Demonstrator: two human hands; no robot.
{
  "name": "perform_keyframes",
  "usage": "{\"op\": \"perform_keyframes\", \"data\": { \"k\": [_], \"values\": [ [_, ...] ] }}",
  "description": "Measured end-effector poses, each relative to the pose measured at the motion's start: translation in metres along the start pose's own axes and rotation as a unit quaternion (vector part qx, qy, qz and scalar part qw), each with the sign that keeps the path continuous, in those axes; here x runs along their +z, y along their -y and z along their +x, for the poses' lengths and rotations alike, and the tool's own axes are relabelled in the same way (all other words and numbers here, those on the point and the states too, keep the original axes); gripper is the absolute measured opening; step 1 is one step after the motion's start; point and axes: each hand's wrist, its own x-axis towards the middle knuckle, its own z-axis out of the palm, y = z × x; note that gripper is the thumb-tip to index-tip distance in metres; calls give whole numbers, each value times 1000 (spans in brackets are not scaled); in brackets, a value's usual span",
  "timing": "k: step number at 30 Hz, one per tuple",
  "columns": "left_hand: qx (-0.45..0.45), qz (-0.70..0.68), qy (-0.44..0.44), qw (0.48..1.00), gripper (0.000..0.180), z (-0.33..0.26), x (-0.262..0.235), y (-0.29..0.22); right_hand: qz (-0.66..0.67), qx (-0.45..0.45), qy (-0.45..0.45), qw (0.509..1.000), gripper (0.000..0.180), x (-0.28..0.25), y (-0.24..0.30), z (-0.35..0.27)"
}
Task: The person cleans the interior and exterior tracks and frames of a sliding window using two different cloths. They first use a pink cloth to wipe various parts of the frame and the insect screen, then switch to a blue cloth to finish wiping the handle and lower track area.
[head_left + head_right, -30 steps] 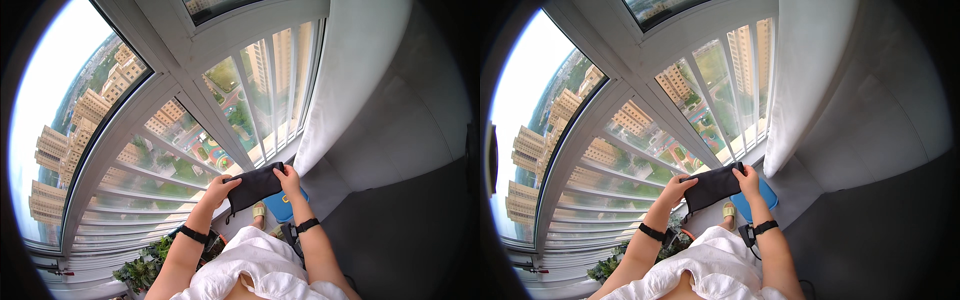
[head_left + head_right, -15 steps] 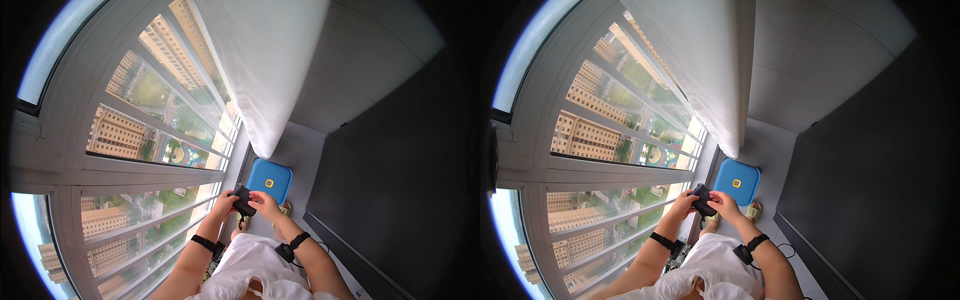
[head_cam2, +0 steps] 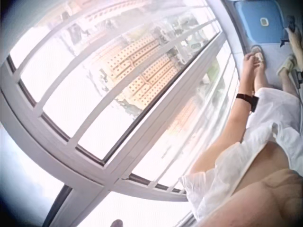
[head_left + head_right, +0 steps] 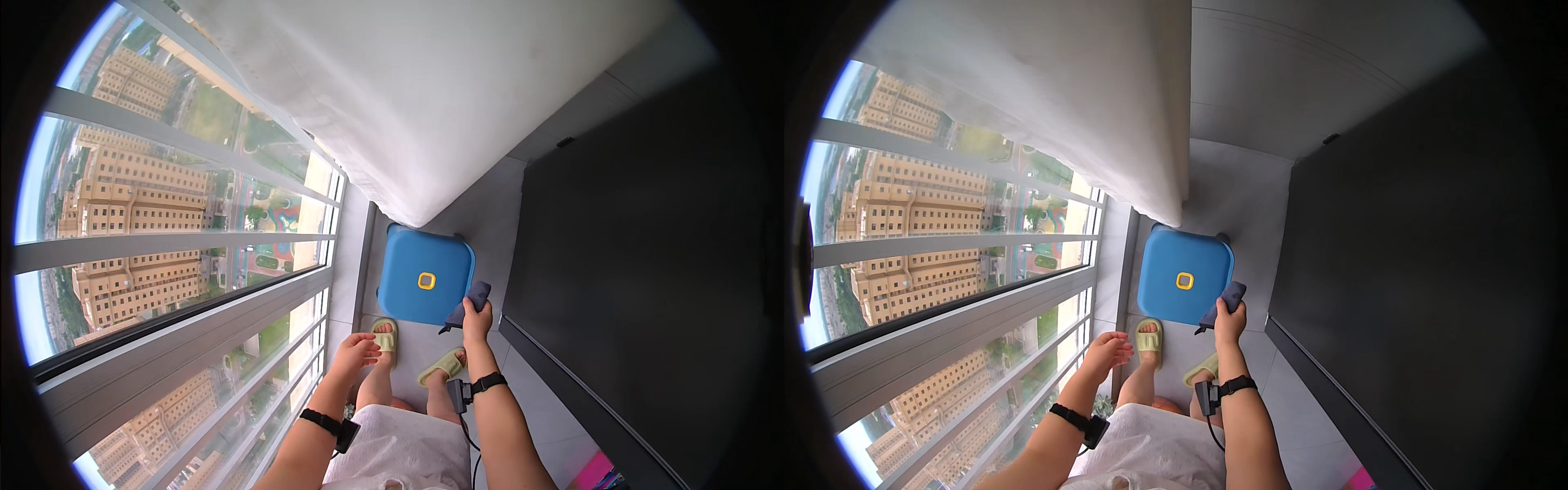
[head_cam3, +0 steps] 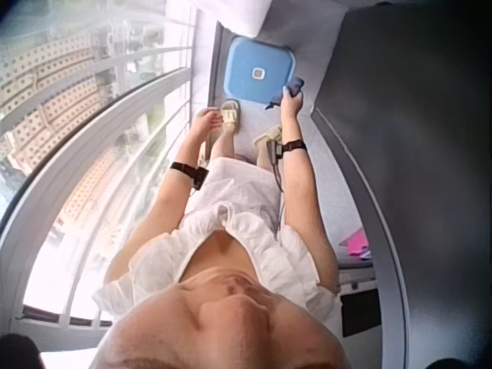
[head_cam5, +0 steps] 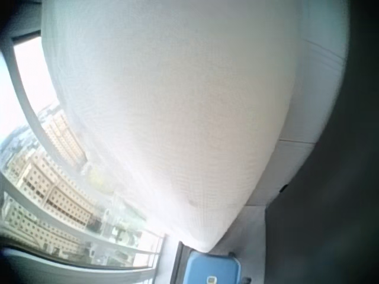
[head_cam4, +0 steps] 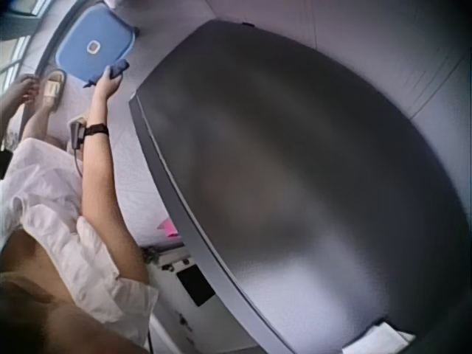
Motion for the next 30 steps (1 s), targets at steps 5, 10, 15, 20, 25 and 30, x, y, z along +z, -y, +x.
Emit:
{"op": "perform_keyframes", "data": {
  "k": [5, 10, 15, 20, 25, 30],
  "values": [
    [-15, -32, -46, 998, 24, 30, -44, 52, -220, -154, -57, 962, 28, 46, -27, 99],
    [-35, -70, -74, 994, 22, 38, -54, 69, -223, -187, -77, 953, 26, 133, -5, 115],
    [-9, -56, -72, 996, 21, 46, -56, 64, -277, -351, 133, 884, 23, 199, 27, 68],
    [2, -55, -57, 997, 24, 65, -51, 43, -309, -495, 372, 722, 20, 146, -53, 6],
    [54, 9, -23, 998, 20, 122, -32, 3, -434, -432, 240, 753, 43, 85, -31, 83],
    [87, 83, -66, 991, 35, 198, -19, -17, -537, -274, 126, 788, 54, 59, -23, 98]
  ]
}}
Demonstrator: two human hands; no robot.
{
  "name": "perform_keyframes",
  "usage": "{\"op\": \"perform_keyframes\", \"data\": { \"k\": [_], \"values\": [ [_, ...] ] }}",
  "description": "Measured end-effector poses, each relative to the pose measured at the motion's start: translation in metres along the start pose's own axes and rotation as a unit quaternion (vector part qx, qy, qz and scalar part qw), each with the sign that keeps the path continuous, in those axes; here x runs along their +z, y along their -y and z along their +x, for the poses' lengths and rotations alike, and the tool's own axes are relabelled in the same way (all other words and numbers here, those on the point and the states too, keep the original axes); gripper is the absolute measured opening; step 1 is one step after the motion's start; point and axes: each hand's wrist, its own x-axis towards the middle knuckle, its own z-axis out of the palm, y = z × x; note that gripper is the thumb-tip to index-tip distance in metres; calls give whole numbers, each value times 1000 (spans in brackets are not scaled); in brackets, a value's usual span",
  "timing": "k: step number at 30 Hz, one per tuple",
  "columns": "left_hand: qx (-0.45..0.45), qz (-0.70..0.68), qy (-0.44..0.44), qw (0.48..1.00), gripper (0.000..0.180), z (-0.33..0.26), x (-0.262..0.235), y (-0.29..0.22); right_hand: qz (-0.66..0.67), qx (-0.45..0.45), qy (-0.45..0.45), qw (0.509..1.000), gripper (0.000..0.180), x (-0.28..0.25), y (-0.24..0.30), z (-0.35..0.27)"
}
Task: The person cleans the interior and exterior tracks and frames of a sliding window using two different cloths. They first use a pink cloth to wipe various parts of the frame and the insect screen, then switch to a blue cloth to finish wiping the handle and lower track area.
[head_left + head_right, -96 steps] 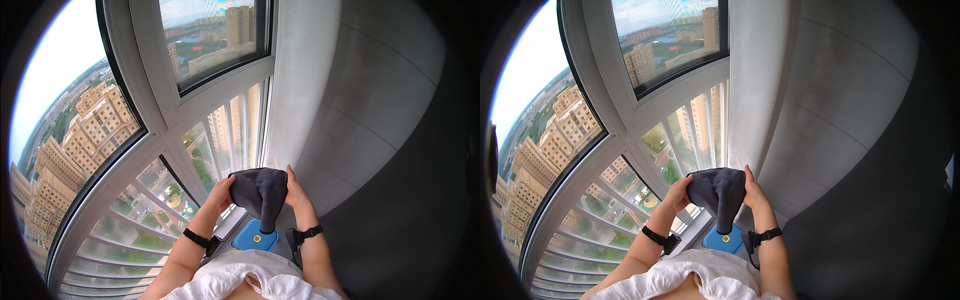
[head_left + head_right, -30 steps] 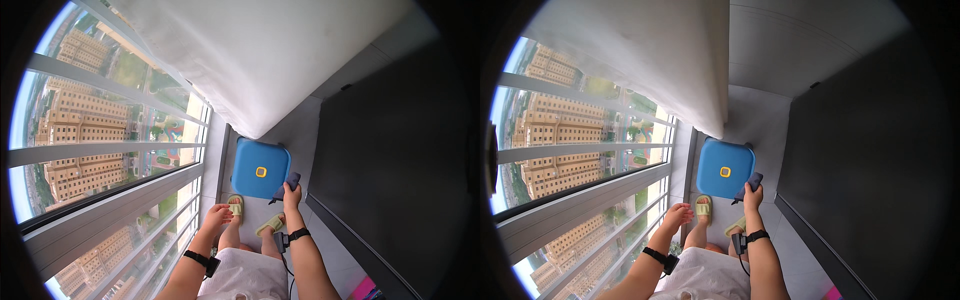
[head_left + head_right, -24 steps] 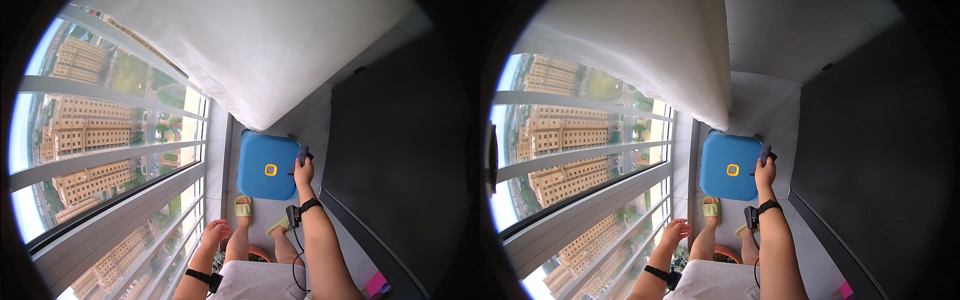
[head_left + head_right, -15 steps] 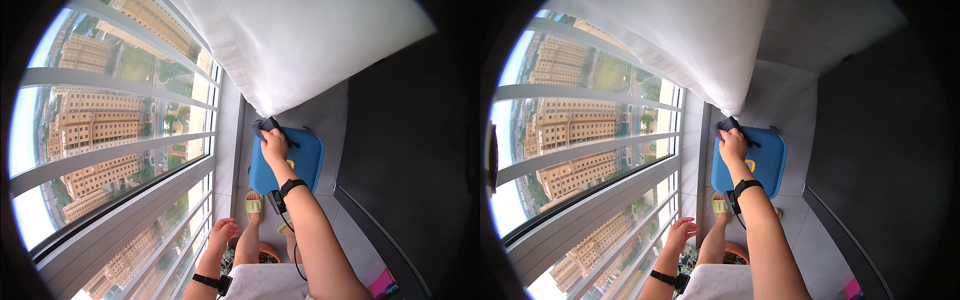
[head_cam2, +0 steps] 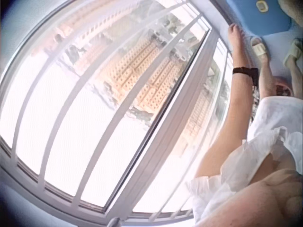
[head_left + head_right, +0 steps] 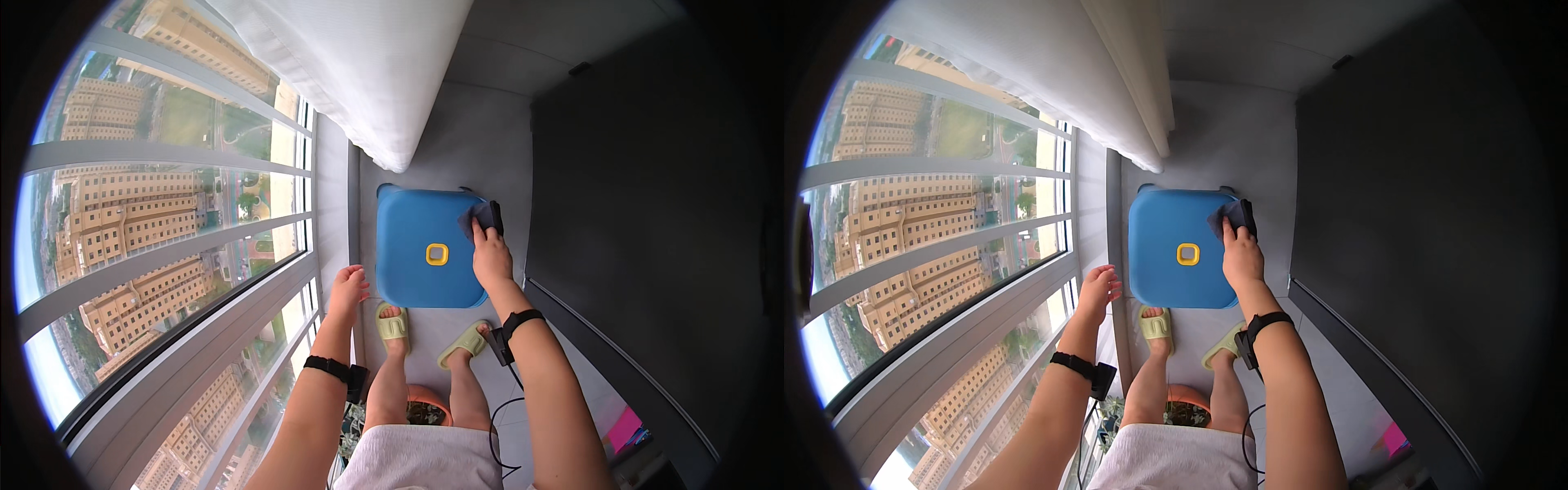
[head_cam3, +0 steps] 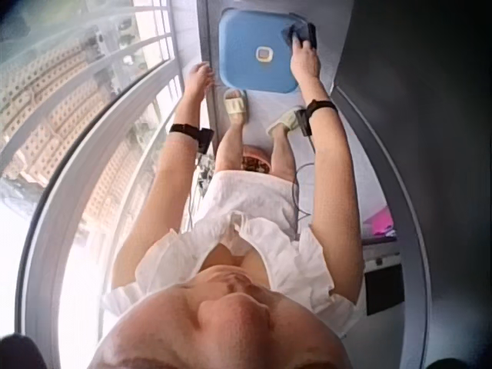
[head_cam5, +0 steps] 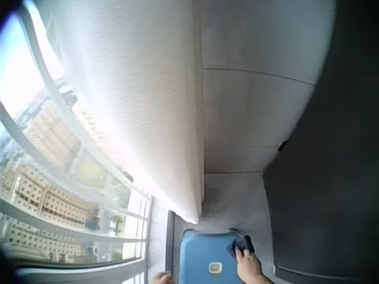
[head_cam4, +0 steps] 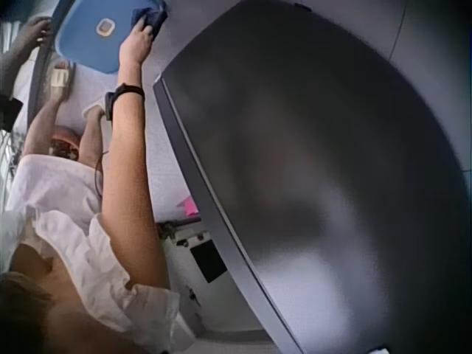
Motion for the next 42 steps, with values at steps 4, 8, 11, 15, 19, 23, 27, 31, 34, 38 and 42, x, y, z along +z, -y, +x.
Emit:
{"op": "perform_keyframes", "data": {
  "k": [4, 8, 11, 15, 19, 23, 27, 31, 34, 38, 42],
  "values": [
    [-59, -16, -26, 998, 51, 38, 1, 2, 218, 154, -104, 958, 42, 54, 46, -79],
    [-30, 43, -33, 998, 46, 31, 5, 4, 361, -32, 44, 931, 34, 90, 127, -138],
    [-14, 139, -9, 990, 42, 24, -3, 14, 322, -87, 252, 909, 21, 99, 156, -148],
    [13, 135, -39, 990, 38, 11, -20, 22, 449, 140, -11, 882, 19, 100, 111, -151],
    [-23, 166, -3, 986, 50, 7, -30, 26, 462, 348, -143, 803, 39, 87, 36, -141],
    [-19, 162, 84, 983, 66, -12, 8, 23, 369, 271, -88, 885, 70, 63, -33, -95],
    [-23, 162, 124, 979, 77, -17, 31, 25, 497, 210, 103, 836, 62, 67, -69, -44],
    [-12, 169, 103, 980, 77, -15, 28, 34, 593, 220, 143, 761, 50, 68, -69, -43],
    [-21, 154, 43, 987, 80, -28, 28, 30, 553, 196, 151, 795, 36, 62, -52, -77],
    [-101, 164, 27, 981, 69, -57, 46, 49, 585, 228, 88, 773, 35, 87, -57, -173],
    [-107, 221, 55, 968, 66, -103, 81, 80, 664, 229, 61, 709, 47, 82, -98, -275]
  ]
}}
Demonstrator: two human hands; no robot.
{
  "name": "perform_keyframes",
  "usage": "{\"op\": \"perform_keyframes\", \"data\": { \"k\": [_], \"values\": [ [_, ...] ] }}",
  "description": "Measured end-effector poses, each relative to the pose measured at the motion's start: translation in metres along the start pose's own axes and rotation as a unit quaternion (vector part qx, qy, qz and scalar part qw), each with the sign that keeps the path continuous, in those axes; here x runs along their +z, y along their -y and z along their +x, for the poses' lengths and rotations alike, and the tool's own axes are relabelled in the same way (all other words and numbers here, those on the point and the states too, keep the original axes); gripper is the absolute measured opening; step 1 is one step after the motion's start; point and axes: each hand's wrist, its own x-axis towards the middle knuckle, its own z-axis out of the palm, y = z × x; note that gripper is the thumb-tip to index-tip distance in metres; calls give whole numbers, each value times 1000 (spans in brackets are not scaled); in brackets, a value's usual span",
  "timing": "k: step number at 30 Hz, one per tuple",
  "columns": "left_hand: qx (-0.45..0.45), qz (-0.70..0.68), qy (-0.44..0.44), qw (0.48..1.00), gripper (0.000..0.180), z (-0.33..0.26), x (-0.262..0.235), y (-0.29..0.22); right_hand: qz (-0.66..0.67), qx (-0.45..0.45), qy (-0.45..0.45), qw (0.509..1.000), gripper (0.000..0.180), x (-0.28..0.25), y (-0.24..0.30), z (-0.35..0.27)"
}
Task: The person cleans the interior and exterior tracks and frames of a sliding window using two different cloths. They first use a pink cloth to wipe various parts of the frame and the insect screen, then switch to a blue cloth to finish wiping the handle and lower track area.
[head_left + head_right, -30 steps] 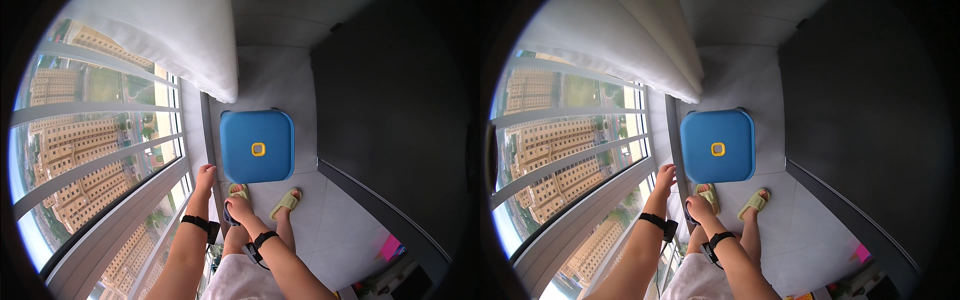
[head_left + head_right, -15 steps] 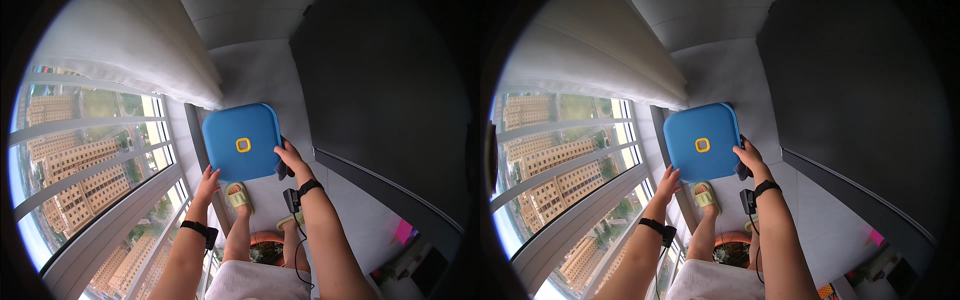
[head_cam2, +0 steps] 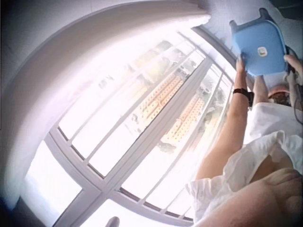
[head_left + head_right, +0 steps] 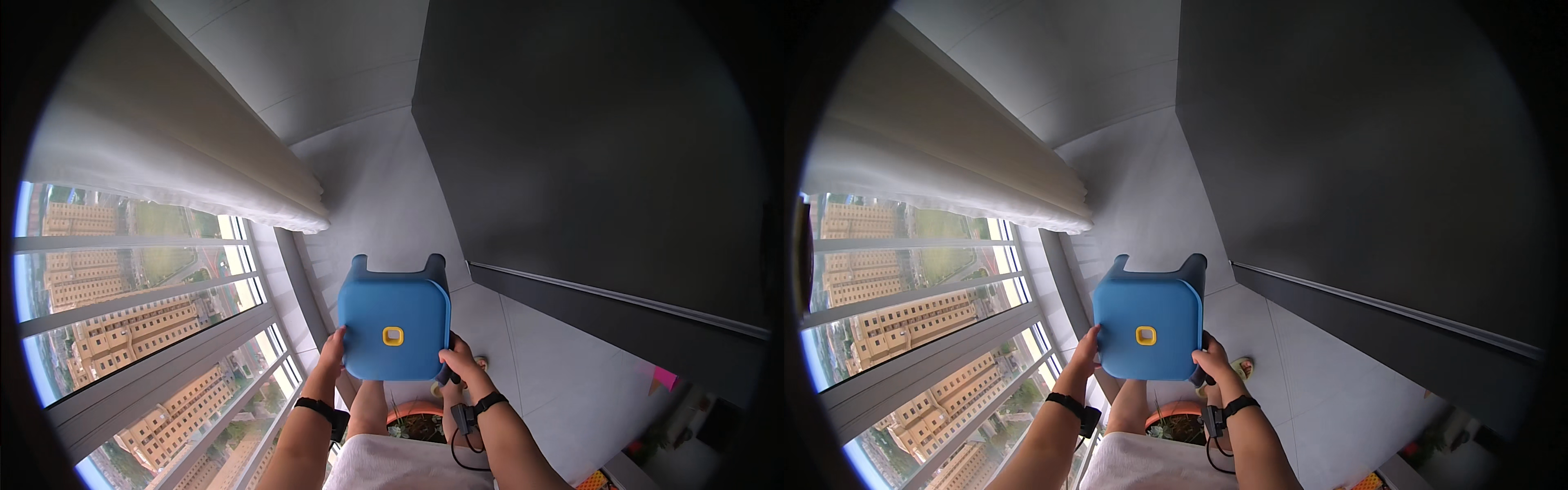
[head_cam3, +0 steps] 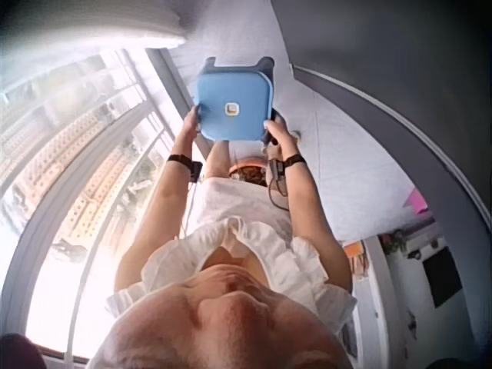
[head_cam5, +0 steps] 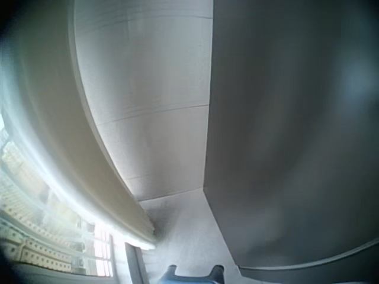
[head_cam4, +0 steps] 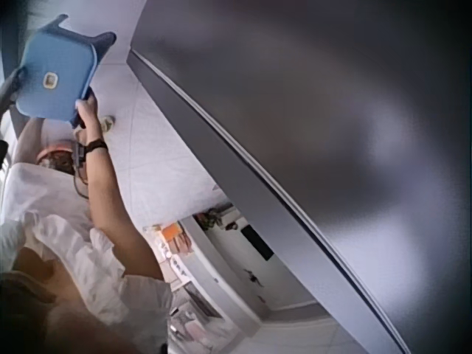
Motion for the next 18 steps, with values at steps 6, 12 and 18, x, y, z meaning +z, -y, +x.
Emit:
{"op": "perform_keyframes", "data": {
  "k": [6, 12, 18],
  "values": [
    [88, 114, 31, 989, 70, -31, 68, 23, -42, 35, -8, 998, 52, -71, -33, -95],
    [90, 248, 126, 956, 63, -111, 118, 7, -35, 100, -36, 994, 34, -124, -48, -150],
    [120, 311, 174, 927, 53, -111, 150, 30, -20, 77, -83, 993, 17, -160, -66, -186]
  ]
}}
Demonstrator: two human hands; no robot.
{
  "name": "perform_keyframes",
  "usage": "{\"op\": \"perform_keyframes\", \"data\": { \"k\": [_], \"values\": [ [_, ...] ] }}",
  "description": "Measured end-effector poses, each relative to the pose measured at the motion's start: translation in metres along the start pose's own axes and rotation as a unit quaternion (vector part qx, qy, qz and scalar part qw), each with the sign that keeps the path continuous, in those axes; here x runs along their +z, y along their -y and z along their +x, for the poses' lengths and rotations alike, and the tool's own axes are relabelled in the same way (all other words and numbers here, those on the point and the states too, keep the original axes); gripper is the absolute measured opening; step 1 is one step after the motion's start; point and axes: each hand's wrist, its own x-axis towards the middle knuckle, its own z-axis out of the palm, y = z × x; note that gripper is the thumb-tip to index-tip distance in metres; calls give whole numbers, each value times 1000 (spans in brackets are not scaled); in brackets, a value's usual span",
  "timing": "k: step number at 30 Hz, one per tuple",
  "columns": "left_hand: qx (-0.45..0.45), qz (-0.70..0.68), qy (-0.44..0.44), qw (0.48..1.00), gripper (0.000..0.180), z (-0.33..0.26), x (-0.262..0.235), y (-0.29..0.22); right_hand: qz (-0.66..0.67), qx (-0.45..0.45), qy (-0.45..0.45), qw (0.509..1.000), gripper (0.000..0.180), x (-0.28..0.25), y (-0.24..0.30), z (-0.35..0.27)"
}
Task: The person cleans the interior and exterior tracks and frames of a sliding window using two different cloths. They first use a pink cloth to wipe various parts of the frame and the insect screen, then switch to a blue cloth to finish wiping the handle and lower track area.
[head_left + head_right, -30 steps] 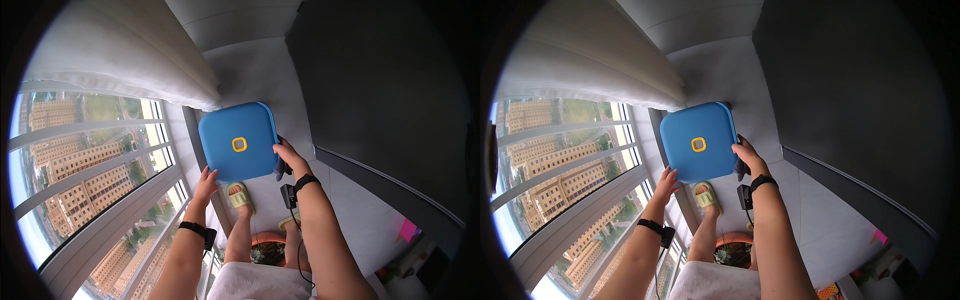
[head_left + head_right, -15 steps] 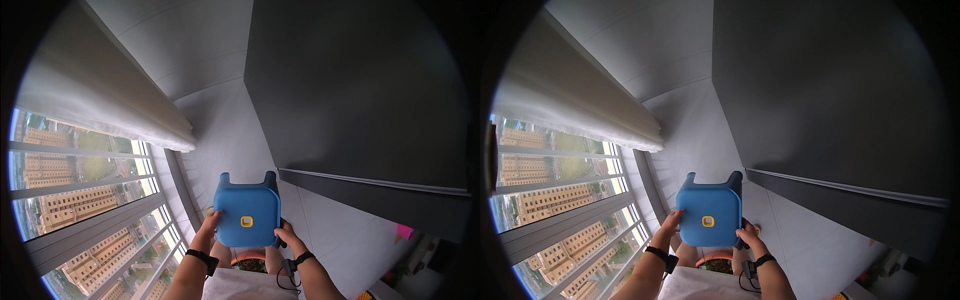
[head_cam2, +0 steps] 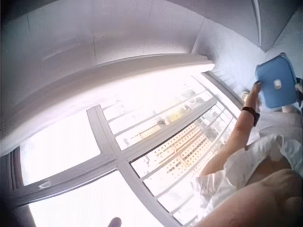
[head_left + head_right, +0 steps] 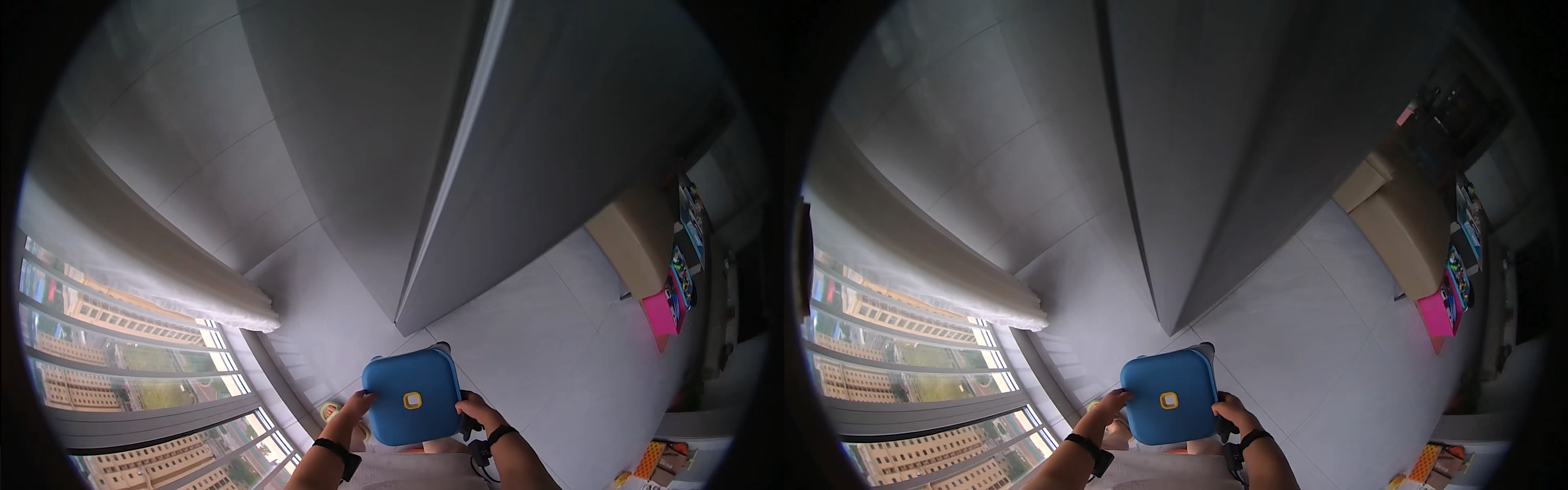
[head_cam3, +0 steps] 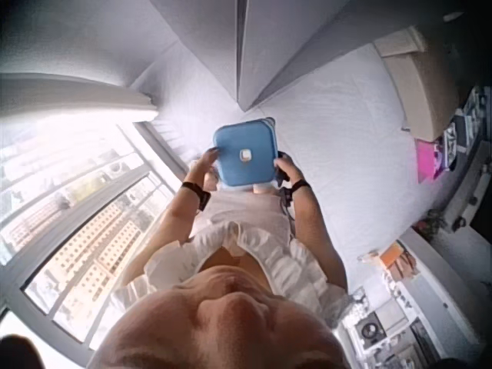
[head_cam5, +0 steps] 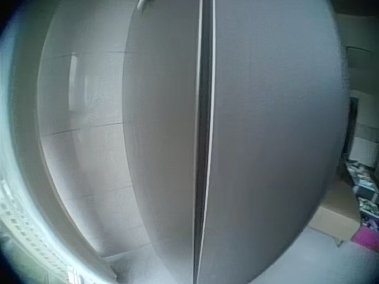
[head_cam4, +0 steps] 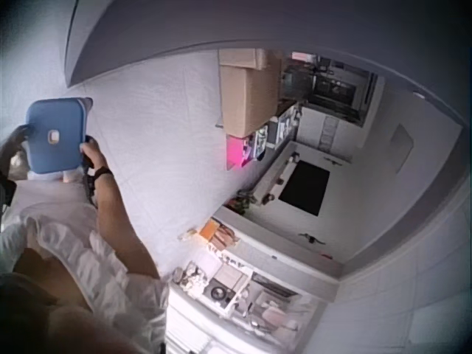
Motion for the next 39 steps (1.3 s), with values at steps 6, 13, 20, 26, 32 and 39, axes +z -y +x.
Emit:
{"op": "perform_keyframes", "data": {
  "k": [6, 13, 20, 26, 32, 39],
  "values": [
    [-21, 113, 56, 992, 40, -64, 69, -88, 37, -6, -142, 989, 22, -68, -55, -72],
    [38, 174, 29, 984, 37, -103, 151, -188, 206, 59, -303, 929, 33, -134, -161, -163],
    [109, 260, 42, 958, 37, -137, 235, -273, 413, 159, -355, 823, 33, -160, -243, -218],
    [96, 284, 42, 953, 35, -127, 273, -315, 636, 254, -389, 616, 33, -163, -300, -246],
    [13, 142, 31, 989, 35, -64, 305, -340, 585, 214, -439, 647, 30, -176, -318, -293],
    [48, 166, 147, 974, 31, -11, 513, -420, 359, 244, -598, 674, 29, -196, -350, -336]
  ]
}}
